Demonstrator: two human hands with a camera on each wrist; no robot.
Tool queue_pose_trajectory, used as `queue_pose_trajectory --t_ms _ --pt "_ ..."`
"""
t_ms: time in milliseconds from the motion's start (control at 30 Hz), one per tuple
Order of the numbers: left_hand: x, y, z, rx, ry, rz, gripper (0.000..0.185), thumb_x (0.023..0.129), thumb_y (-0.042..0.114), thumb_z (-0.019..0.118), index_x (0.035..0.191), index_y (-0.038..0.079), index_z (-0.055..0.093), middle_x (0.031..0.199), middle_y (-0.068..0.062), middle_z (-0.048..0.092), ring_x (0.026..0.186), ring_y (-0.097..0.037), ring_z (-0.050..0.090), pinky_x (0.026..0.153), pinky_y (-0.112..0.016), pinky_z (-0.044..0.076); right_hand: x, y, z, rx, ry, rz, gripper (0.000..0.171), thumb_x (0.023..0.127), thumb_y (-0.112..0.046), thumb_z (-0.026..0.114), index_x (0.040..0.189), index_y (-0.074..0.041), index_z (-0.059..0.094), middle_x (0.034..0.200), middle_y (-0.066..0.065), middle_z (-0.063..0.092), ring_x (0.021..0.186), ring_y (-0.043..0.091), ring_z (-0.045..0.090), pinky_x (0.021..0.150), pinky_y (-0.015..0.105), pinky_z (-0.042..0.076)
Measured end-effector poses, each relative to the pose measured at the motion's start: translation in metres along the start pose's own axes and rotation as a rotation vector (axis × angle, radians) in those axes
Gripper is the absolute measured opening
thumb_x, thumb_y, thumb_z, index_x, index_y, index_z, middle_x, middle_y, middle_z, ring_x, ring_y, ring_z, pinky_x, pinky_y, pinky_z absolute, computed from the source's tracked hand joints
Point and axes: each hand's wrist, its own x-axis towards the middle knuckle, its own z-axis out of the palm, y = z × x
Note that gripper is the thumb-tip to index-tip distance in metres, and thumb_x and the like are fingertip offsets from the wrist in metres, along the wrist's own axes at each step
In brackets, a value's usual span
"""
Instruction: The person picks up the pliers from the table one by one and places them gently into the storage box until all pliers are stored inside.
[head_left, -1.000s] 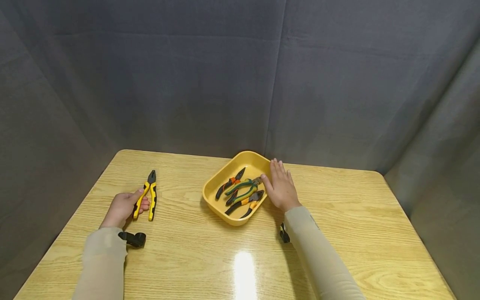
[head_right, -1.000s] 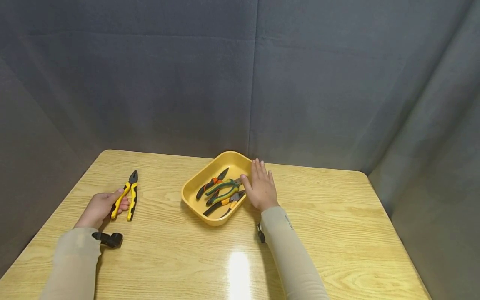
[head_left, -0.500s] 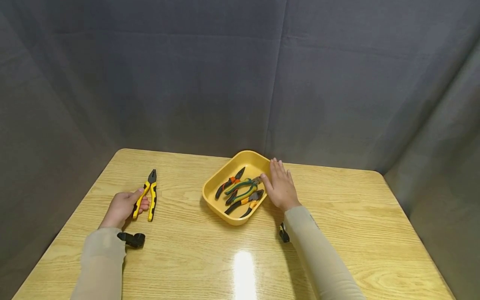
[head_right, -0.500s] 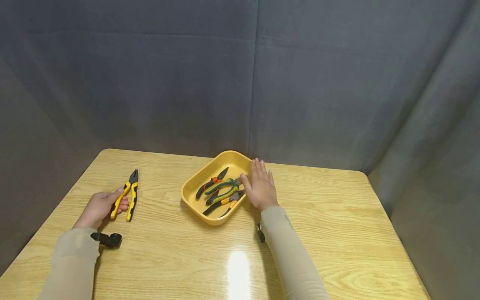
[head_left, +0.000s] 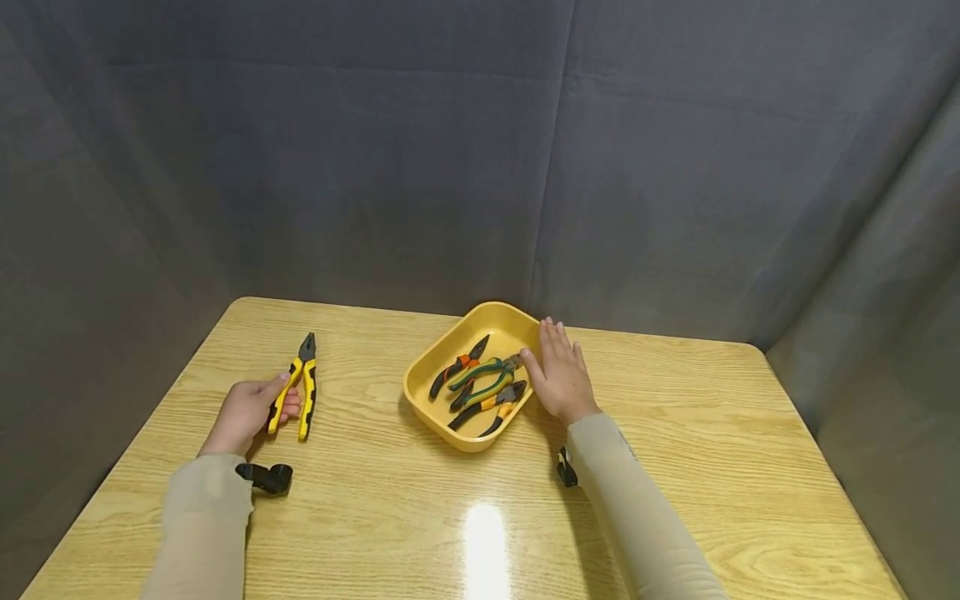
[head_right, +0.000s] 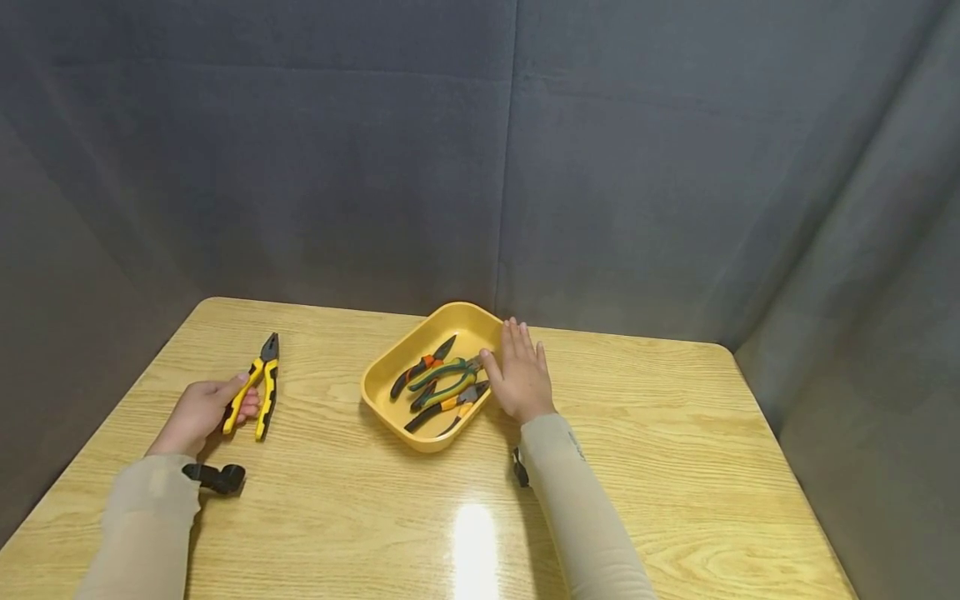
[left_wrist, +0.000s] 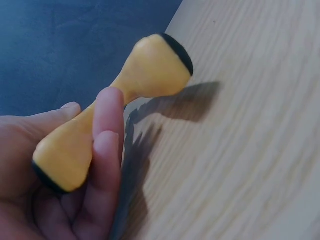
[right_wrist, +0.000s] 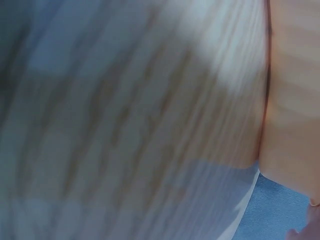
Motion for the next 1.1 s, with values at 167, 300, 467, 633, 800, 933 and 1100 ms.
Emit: queue_pose_trajectory --t_ms 167,300,467,633,800,933,1100 --pt "-0.002 0.002 -0.001 -0.012 0.002 0.010 0.062 0.110 0.038 0.041 0.125 -0.020 0.057 0.082 0.003 0.071 0.071 -0.003 0.068 0.065 -0.020 0.057 0.000 -0.001 0.000 -0.007 -0.006 0.000 0.076 0.108 -0.056 0.023 0.162 -0.004 0.014 0.169 0.011 0.010 0.156 0.027 0.004 0.124 0.054 0.005" --pt "-0.003 0.004 0.000 -0.029 0.006 0.017 0.059 0.111 0.035 0.040 0.123 -0.020 0.058 0.080 0.004 0.070 0.071 -0.002 0.068 0.064 -0.020 0.057 0.000 -0.001 0.000 -0.005 -0.009 -0.007 0.076 0.108 -0.056 0.022 0.162 -0.004 0.013 0.169 0.012 0.011 0.156 0.028 0.004 0.124 0.054 0.006" --pt "-0.001 0.007 0.005 -0.054 0.003 0.034 0.060 0.110 0.037 0.042 0.122 -0.019 0.058 0.081 0.003 0.071 0.072 -0.002 0.068 0.065 -0.020 0.057 -0.001 -0.001 -0.001 0.000 -0.012 0.001 0.073 0.109 -0.053 0.024 0.163 -0.004 0.012 0.169 0.012 0.010 0.156 0.028 0.004 0.124 0.054 0.005" --pt "0.001 0.009 0.008 -0.056 0.009 0.026 0.061 0.110 0.038 0.043 0.125 -0.020 0.057 0.082 0.003 0.071 0.072 -0.001 0.067 0.066 -0.019 0.057 0.000 0.001 0.000 -0.003 -0.010 0.002 0.072 0.109 -0.051 0.027 0.163 -0.004 0.012 0.169 0.011 0.010 0.156 0.028 0.004 0.124 0.055 0.006" --pt "0.001 0.011 0.010 -0.046 0.019 0.030 0.062 0.110 0.039 0.042 0.126 -0.019 0.058 0.083 0.003 0.071 0.072 -0.002 0.068 0.066 -0.019 0.057 0.000 0.002 0.002 -0.003 -0.012 0.005 0.072 0.110 -0.051 0.027 0.163 -0.005 0.012 0.169 0.011 0.010 0.156 0.028 0.004 0.124 0.054 0.006" --pt "0.001 0.014 0.012 -0.045 0.013 0.058 0.062 0.110 0.039 0.042 0.124 -0.019 0.059 0.085 0.002 0.072 0.073 -0.001 0.068 0.066 -0.020 0.056 0.000 0.001 0.002 -0.001 -0.008 0.008 0.071 0.110 -0.049 0.028 0.163 -0.004 0.012 0.169 0.011 0.010 0.156 0.028 0.004 0.124 0.055 0.006" --pt "0.000 0.018 0.016 -0.063 -0.006 0.065 0.062 0.110 0.039 0.041 0.124 -0.018 0.059 0.085 0.003 0.071 0.074 -0.001 0.067 0.067 -0.020 0.056 0.000 0.001 0.002 0.003 0.008 0.006 0.071 0.110 -0.047 0.031 0.162 -0.004 0.013 0.169 0.012 0.011 0.156 0.028 0.004 0.124 0.055 0.007"
